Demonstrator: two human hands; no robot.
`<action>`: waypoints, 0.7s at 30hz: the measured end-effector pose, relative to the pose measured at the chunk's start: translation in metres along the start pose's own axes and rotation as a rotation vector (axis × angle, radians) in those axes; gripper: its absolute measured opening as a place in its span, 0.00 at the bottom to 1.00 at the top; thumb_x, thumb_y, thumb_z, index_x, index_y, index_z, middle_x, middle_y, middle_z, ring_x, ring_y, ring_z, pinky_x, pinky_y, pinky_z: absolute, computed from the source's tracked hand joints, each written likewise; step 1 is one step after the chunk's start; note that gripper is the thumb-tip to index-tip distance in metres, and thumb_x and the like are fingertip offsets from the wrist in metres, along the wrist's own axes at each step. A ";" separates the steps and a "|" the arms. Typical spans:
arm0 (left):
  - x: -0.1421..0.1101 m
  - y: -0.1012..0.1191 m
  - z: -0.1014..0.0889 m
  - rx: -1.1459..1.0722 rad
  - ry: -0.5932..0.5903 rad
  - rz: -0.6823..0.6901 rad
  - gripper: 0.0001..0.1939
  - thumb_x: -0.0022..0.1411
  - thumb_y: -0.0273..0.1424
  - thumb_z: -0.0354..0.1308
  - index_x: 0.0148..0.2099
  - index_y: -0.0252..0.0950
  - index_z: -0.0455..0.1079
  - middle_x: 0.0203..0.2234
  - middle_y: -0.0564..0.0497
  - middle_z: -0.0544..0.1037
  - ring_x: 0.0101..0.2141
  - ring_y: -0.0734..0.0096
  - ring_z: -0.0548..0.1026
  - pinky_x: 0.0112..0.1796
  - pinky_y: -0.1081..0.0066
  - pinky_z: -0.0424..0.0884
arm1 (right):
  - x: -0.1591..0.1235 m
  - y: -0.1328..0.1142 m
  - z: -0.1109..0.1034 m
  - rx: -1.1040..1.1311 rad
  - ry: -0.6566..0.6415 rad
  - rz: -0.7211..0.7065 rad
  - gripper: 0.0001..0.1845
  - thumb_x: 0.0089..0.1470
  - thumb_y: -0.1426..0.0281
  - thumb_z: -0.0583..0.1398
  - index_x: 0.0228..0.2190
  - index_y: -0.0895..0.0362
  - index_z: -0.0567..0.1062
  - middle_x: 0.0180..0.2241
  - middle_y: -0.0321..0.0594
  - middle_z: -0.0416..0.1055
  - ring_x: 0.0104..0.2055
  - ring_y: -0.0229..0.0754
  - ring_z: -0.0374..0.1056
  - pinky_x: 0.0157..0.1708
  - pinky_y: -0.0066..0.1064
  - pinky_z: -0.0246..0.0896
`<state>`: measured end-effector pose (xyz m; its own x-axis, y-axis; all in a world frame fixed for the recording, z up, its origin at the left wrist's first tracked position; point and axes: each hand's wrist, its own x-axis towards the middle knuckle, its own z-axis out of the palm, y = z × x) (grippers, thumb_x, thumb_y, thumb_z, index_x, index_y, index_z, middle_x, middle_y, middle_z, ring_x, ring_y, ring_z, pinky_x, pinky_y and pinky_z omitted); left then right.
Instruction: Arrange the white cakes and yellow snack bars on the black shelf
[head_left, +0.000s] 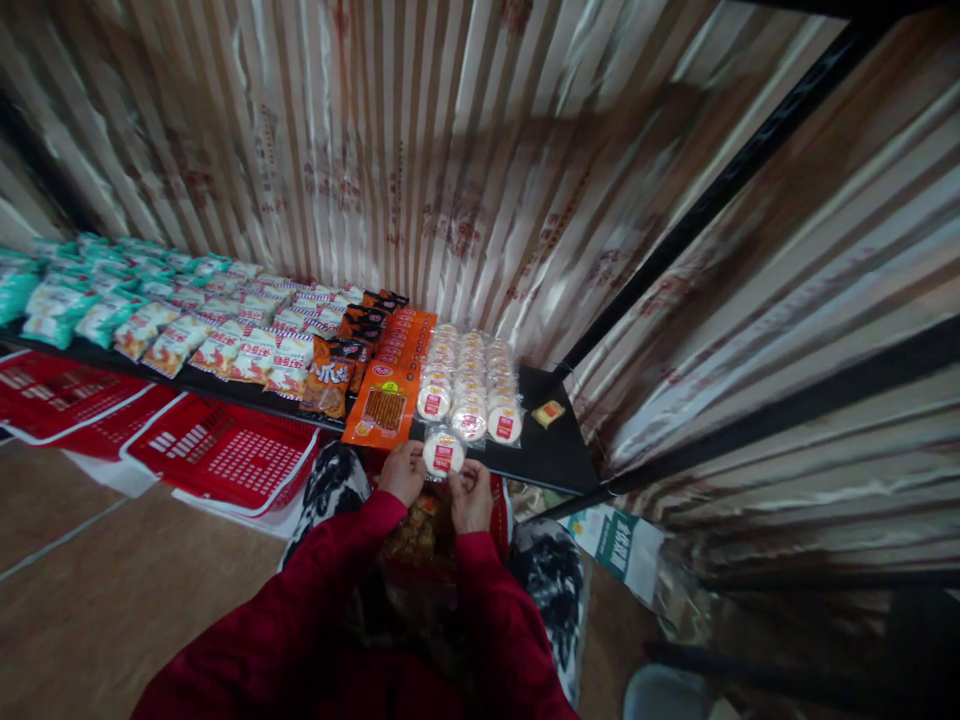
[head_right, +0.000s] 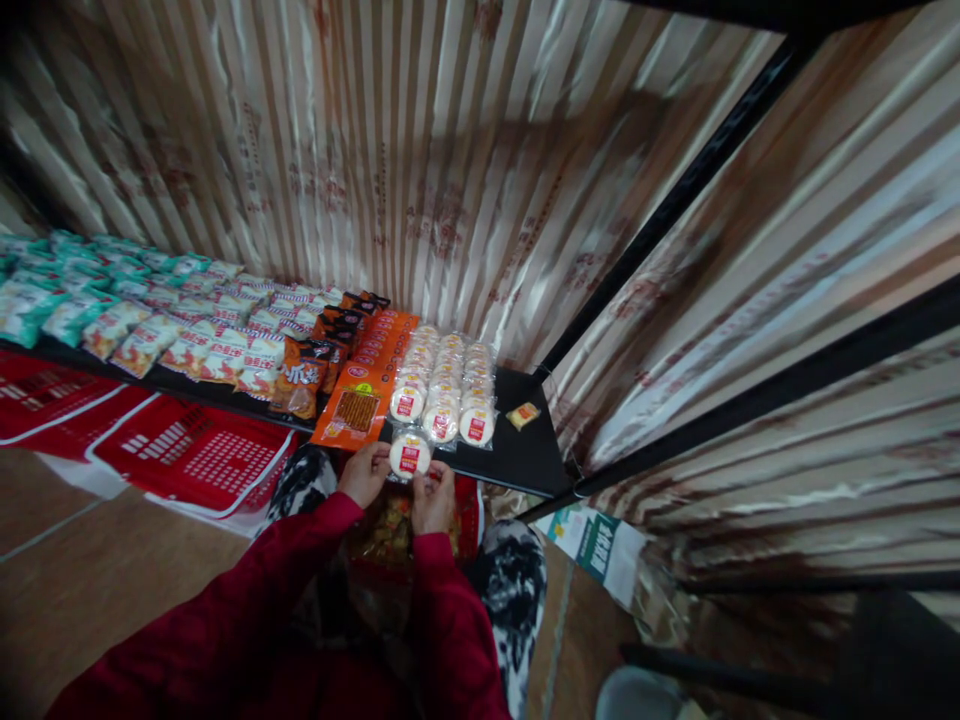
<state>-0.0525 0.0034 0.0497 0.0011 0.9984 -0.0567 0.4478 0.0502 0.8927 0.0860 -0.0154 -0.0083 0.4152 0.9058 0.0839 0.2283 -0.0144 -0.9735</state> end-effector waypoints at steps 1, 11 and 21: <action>0.002 0.000 0.000 0.000 0.012 0.005 0.14 0.54 0.18 0.49 0.41 0.32 0.68 0.36 0.48 0.75 0.35 0.76 0.74 0.39 0.76 0.71 | 0.002 -0.004 0.002 -0.010 -0.002 -0.004 0.20 0.43 0.58 0.60 0.36 0.56 0.66 0.36 0.42 0.70 0.31 0.38 0.69 0.32 0.30 0.66; 0.021 0.006 -0.004 0.076 0.060 0.075 0.18 0.54 0.19 0.50 0.48 0.32 0.68 0.40 0.44 0.73 0.39 0.72 0.73 0.42 0.72 0.71 | 0.019 -0.027 0.021 -0.091 0.029 -0.107 0.19 0.47 0.61 0.57 0.39 0.59 0.67 0.38 0.46 0.67 0.31 0.39 0.68 0.32 0.31 0.67; 0.030 0.010 -0.009 0.357 0.079 0.057 0.21 0.56 0.23 0.50 0.53 0.28 0.67 0.48 0.40 0.73 0.48 0.59 0.69 0.52 0.61 0.63 | 0.040 -0.019 0.023 -0.469 0.005 -0.135 0.13 0.47 0.66 0.58 0.37 0.55 0.72 0.35 0.37 0.73 0.27 0.38 0.65 0.31 0.30 0.60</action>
<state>-0.0559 0.0344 0.0603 -0.0276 0.9990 0.0361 0.7329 -0.0043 0.6804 0.0781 0.0312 0.0087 0.3583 0.9107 0.2054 0.6520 -0.0867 -0.7532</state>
